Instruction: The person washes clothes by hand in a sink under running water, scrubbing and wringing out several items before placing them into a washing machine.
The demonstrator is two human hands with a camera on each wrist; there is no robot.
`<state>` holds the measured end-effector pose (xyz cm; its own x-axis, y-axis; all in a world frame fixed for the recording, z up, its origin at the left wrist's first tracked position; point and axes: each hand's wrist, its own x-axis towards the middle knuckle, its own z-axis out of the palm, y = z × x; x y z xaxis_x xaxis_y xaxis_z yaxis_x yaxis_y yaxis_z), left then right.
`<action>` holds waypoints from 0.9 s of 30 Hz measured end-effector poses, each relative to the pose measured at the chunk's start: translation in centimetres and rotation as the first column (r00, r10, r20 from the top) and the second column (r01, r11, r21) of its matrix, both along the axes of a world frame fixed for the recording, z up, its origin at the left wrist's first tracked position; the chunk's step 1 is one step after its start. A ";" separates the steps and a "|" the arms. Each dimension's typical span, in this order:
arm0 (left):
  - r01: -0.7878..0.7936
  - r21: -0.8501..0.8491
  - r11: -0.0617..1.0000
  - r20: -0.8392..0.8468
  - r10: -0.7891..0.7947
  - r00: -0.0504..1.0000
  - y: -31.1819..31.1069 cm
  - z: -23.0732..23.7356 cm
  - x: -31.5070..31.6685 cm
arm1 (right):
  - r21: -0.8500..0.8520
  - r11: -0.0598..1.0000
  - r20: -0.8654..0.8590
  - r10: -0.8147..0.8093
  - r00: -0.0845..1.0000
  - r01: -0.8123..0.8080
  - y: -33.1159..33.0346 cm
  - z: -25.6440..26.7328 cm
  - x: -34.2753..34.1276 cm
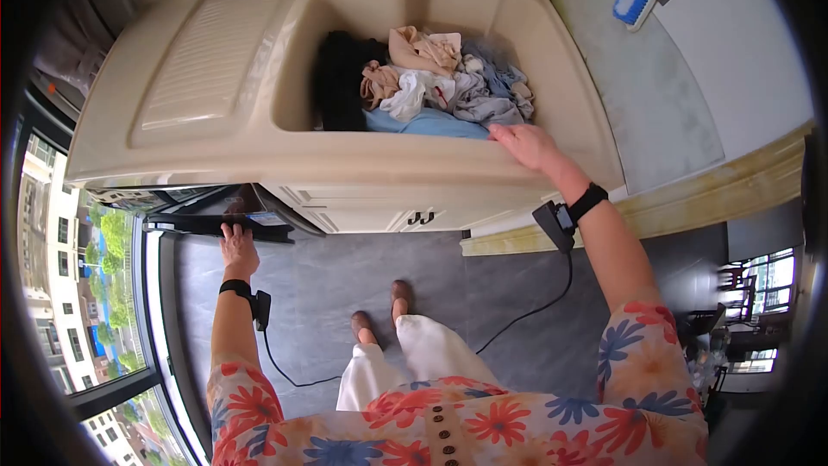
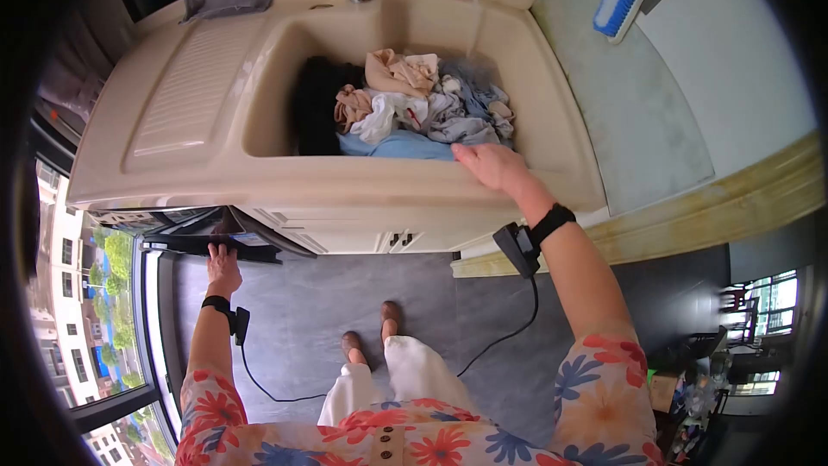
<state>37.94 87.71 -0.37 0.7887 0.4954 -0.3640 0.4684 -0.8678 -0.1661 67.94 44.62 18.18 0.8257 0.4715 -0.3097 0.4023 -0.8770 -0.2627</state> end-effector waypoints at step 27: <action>-0.448 -0.163 0.879 0.001 0.454 0.891 4.6 -2.9 -31.3 | -0.043 0.996 0.086 -0.078 0.993 0.082 0.6 0.6 -0.8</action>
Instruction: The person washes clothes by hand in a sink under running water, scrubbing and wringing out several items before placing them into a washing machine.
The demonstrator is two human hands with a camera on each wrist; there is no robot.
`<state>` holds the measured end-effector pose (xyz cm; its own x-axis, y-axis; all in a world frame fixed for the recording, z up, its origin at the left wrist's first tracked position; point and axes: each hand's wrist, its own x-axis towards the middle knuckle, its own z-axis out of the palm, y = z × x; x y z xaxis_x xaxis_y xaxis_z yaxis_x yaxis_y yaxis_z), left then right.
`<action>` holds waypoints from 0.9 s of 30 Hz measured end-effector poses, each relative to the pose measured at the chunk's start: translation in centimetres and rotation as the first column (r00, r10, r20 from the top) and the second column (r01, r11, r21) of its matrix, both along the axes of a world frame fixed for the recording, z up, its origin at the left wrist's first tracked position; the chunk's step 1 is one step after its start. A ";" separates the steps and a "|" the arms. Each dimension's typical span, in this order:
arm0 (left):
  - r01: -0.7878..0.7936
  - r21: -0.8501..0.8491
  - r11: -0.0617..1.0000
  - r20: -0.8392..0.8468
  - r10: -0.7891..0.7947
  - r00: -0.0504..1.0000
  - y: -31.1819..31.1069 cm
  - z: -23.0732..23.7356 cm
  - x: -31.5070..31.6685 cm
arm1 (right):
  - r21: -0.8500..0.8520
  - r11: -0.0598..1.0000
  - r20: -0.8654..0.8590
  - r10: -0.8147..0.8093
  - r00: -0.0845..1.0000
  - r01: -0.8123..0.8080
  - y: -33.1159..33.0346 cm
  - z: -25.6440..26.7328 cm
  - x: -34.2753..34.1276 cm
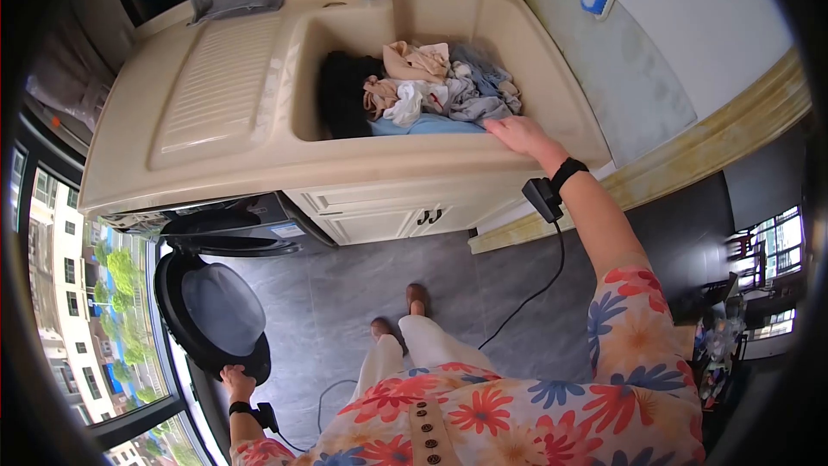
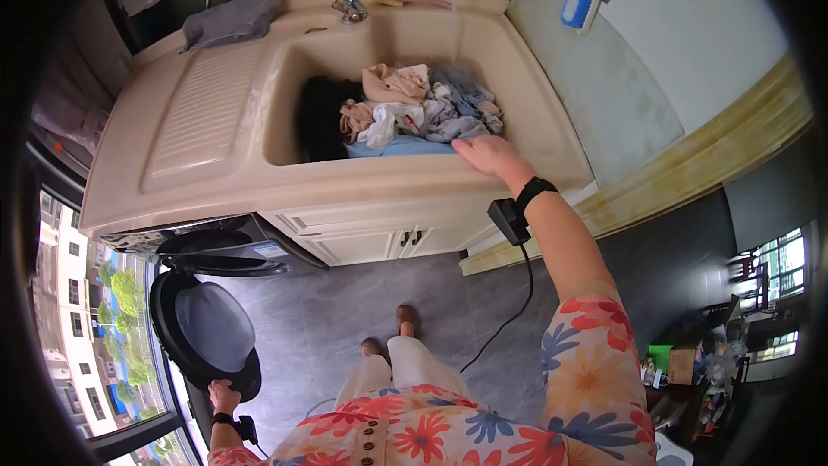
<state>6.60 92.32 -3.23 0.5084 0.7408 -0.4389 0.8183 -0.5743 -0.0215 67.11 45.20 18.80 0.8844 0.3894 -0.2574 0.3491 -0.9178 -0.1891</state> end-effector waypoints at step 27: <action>0.574 0.419 0.704 0.606 -0.687 0.400 -11.7 37.6 47.2 | 0.005 0.891 -0.260 0.440 0.860 -0.454 -0.4 -1.3 16.7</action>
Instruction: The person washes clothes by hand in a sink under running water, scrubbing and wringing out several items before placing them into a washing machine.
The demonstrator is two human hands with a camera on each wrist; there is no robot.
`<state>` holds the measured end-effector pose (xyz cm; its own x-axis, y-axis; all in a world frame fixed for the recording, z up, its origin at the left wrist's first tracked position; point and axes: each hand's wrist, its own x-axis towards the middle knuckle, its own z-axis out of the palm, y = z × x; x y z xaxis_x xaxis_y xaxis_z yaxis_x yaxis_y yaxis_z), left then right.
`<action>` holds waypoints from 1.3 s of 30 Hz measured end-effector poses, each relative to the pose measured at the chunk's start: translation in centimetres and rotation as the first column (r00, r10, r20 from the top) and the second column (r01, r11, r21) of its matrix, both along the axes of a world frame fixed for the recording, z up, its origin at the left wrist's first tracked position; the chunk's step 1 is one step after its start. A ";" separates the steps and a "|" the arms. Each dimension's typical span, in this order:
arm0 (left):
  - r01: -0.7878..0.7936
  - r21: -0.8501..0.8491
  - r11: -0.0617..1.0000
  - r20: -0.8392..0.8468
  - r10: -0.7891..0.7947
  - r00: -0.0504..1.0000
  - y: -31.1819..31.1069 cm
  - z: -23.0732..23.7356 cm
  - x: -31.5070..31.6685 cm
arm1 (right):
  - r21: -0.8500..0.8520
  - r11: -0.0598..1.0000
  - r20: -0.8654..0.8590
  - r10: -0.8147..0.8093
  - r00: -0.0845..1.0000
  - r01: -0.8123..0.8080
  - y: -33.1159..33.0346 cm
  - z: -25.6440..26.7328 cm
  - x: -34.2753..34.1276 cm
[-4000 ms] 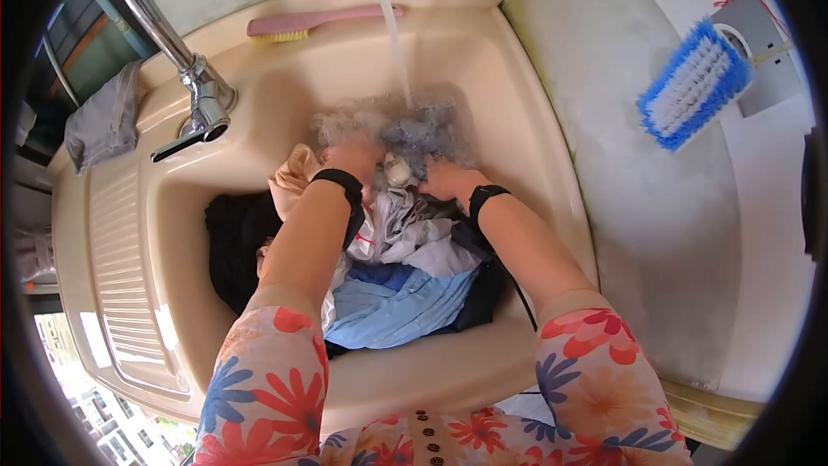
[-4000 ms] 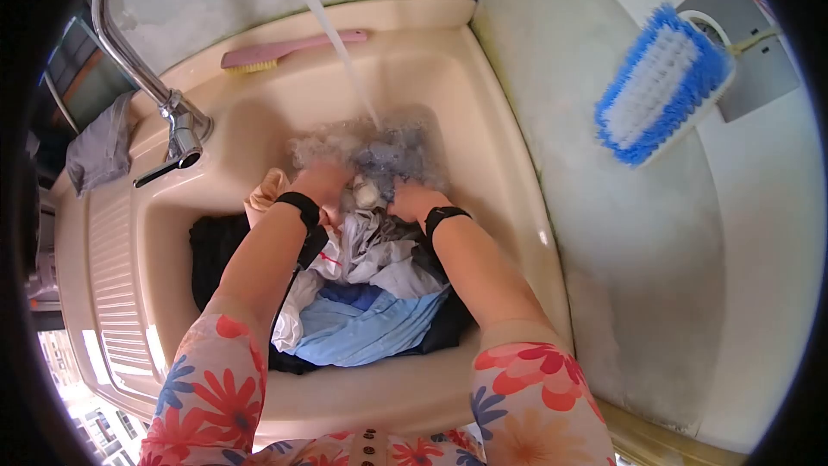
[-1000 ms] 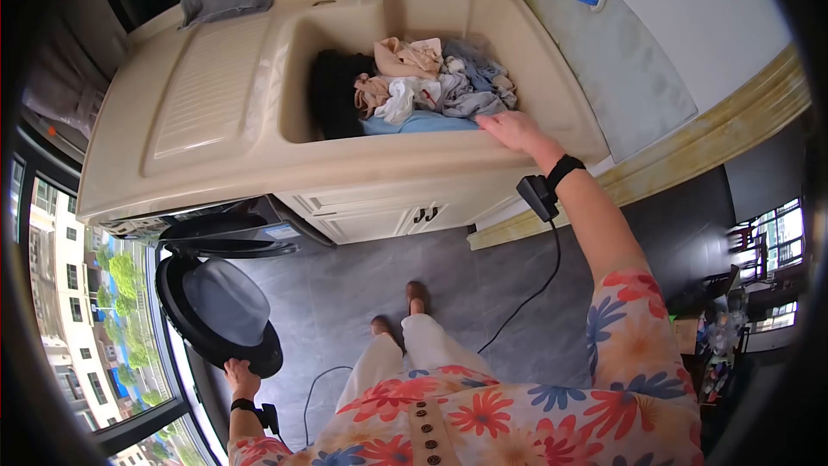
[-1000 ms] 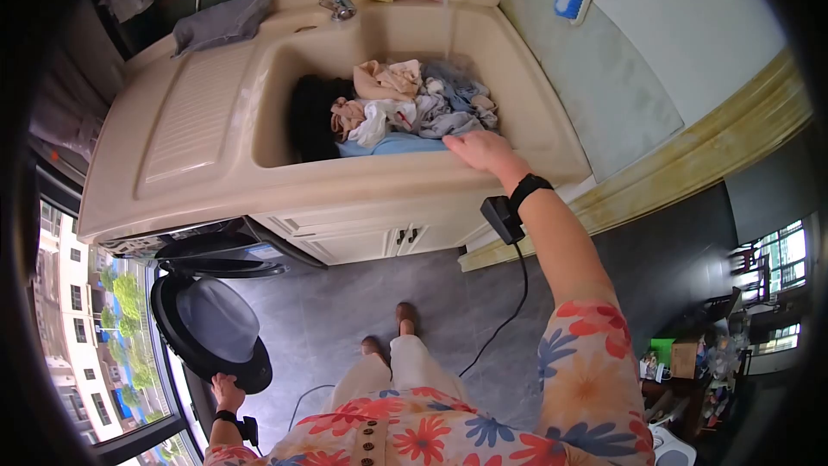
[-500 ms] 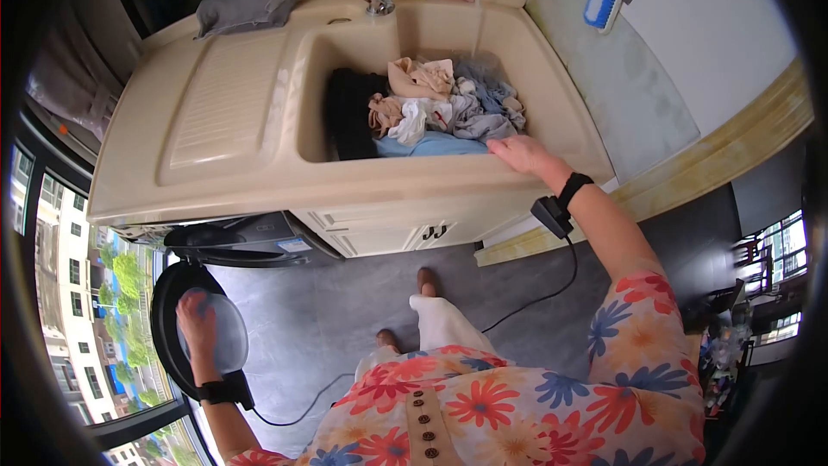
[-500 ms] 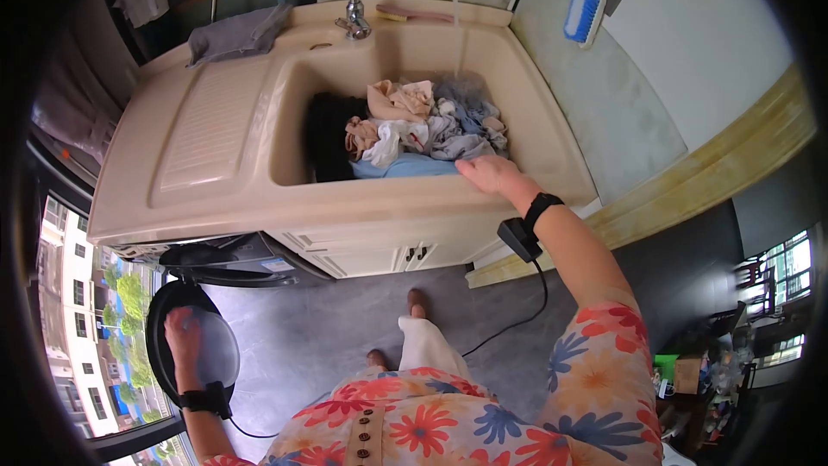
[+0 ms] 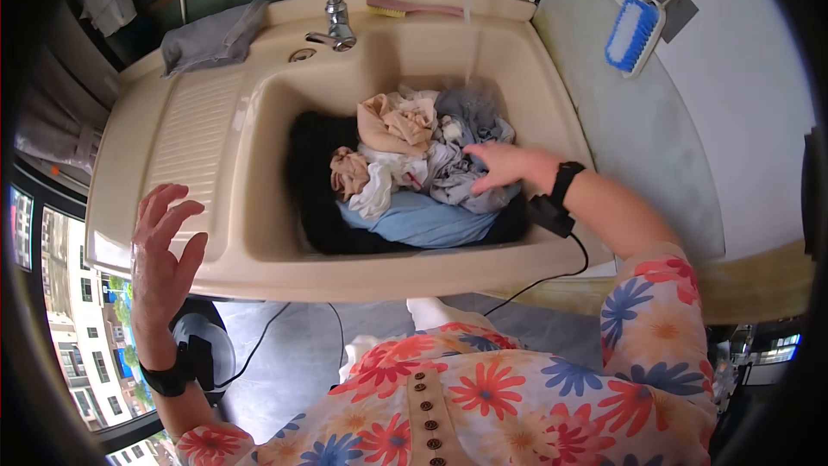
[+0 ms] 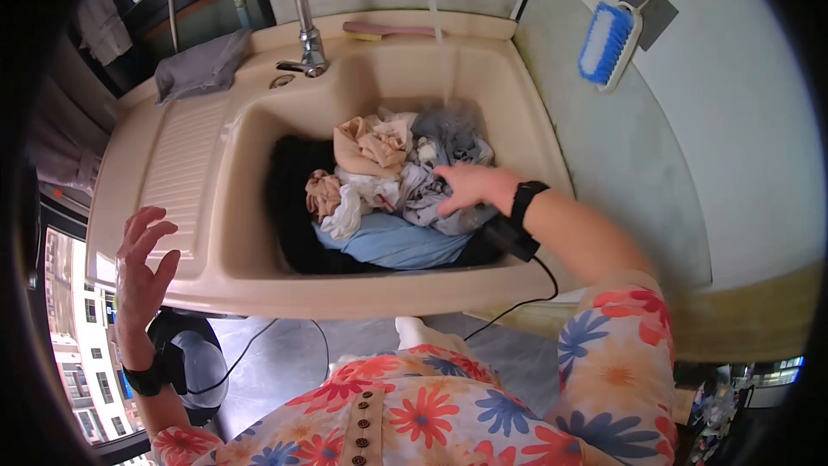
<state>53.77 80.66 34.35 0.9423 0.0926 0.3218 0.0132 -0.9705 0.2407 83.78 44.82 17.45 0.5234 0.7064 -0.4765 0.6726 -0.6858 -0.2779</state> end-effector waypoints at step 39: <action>0.291 -0.154 0.944 -0.774 -0.299 0.559 -12.7 -24.9 30.5 | 0.157 0.915 0.046 -0.383 0.923 0.372 3.6 -10.6 17.7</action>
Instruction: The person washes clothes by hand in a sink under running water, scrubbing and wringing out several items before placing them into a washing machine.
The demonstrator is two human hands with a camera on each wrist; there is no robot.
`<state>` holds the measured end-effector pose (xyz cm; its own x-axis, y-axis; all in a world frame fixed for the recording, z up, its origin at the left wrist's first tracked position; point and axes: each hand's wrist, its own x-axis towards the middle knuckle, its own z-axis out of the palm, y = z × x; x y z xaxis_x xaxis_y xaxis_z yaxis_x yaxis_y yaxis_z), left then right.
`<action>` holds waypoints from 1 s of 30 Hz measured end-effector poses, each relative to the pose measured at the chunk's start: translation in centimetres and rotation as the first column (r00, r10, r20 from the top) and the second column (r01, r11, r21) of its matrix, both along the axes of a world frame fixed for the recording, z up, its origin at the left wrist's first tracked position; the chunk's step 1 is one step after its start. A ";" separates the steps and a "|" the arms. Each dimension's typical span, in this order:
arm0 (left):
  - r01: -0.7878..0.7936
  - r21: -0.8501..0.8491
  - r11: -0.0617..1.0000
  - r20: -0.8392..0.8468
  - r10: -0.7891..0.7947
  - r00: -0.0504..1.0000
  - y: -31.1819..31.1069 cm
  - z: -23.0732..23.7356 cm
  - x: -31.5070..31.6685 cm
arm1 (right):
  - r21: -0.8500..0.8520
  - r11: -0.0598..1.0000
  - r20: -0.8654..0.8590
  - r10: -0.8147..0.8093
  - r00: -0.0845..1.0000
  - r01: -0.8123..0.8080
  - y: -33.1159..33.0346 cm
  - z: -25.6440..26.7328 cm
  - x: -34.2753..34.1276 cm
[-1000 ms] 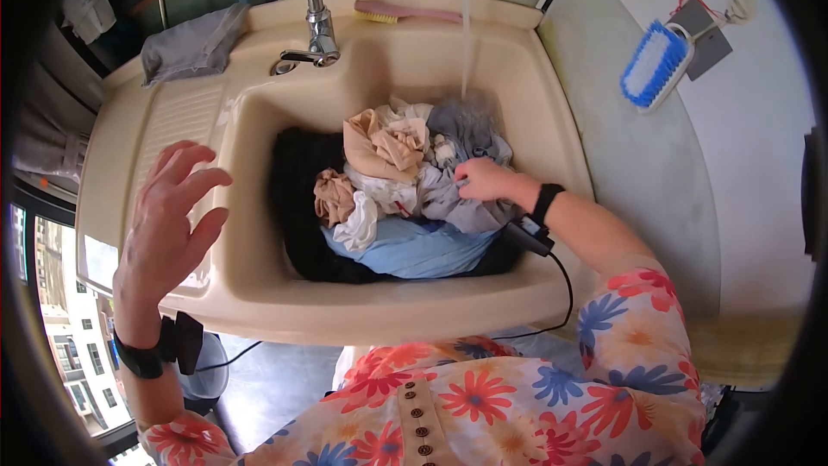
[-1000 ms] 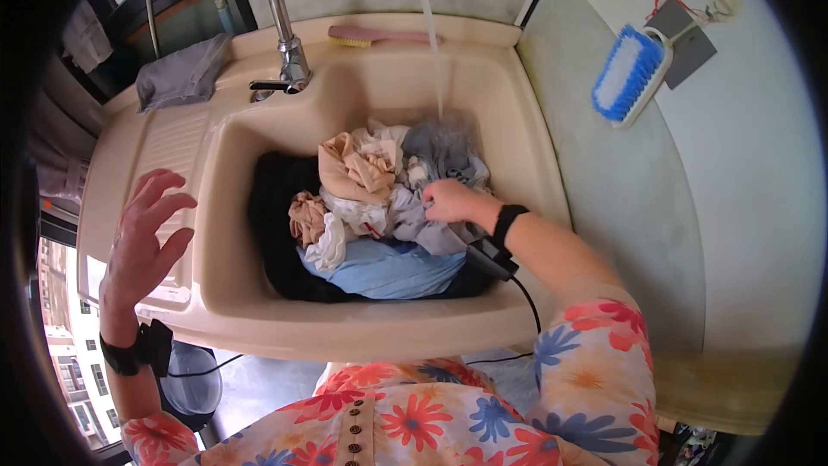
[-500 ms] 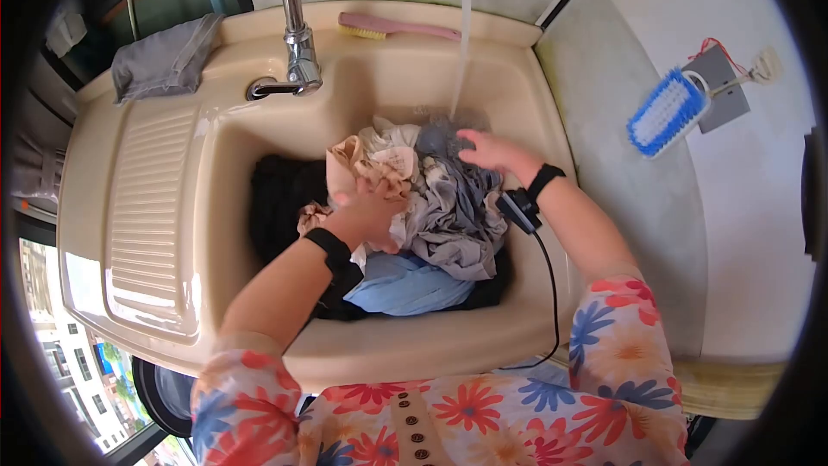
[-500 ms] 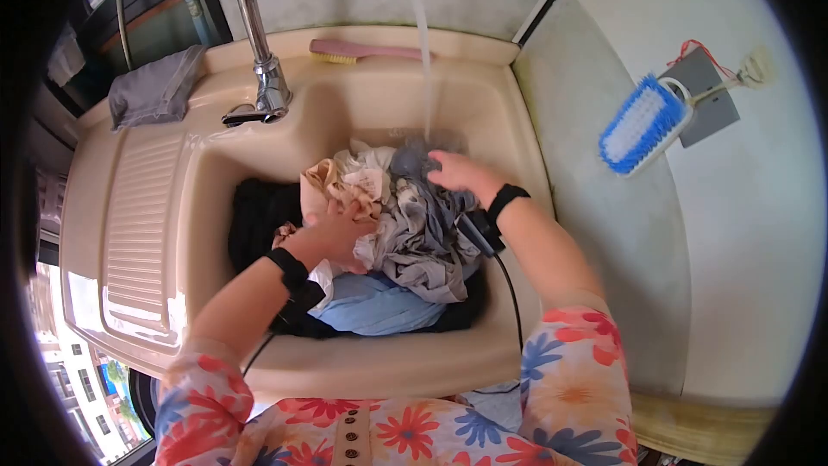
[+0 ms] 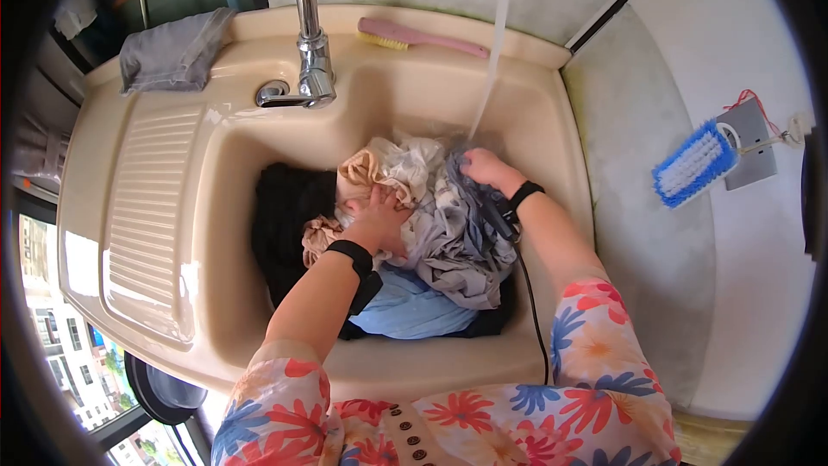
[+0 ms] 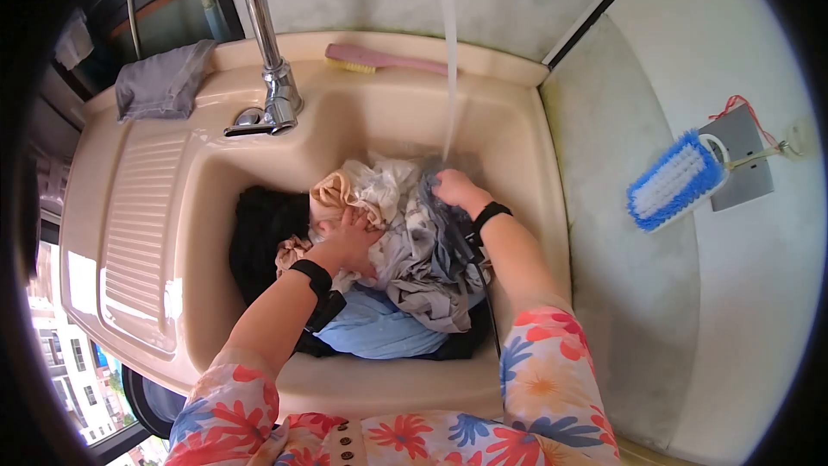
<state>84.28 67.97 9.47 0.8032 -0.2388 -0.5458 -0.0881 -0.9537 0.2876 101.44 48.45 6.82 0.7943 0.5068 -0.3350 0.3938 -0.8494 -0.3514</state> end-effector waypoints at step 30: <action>-0.180 -0.464 0.867 0.241 0.319 0.917 2.2 6.1 1.6 | 0.537 0.779 -0.480 -0.034 0.877 0.324 -2.3 2.7 -0.3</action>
<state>85.90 70.15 15.57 0.9740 -0.1591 -0.1612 -0.0114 -0.7454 0.6665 101.12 46.19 9.52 0.7416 0.5775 -0.3413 -0.0550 -0.4546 -0.8890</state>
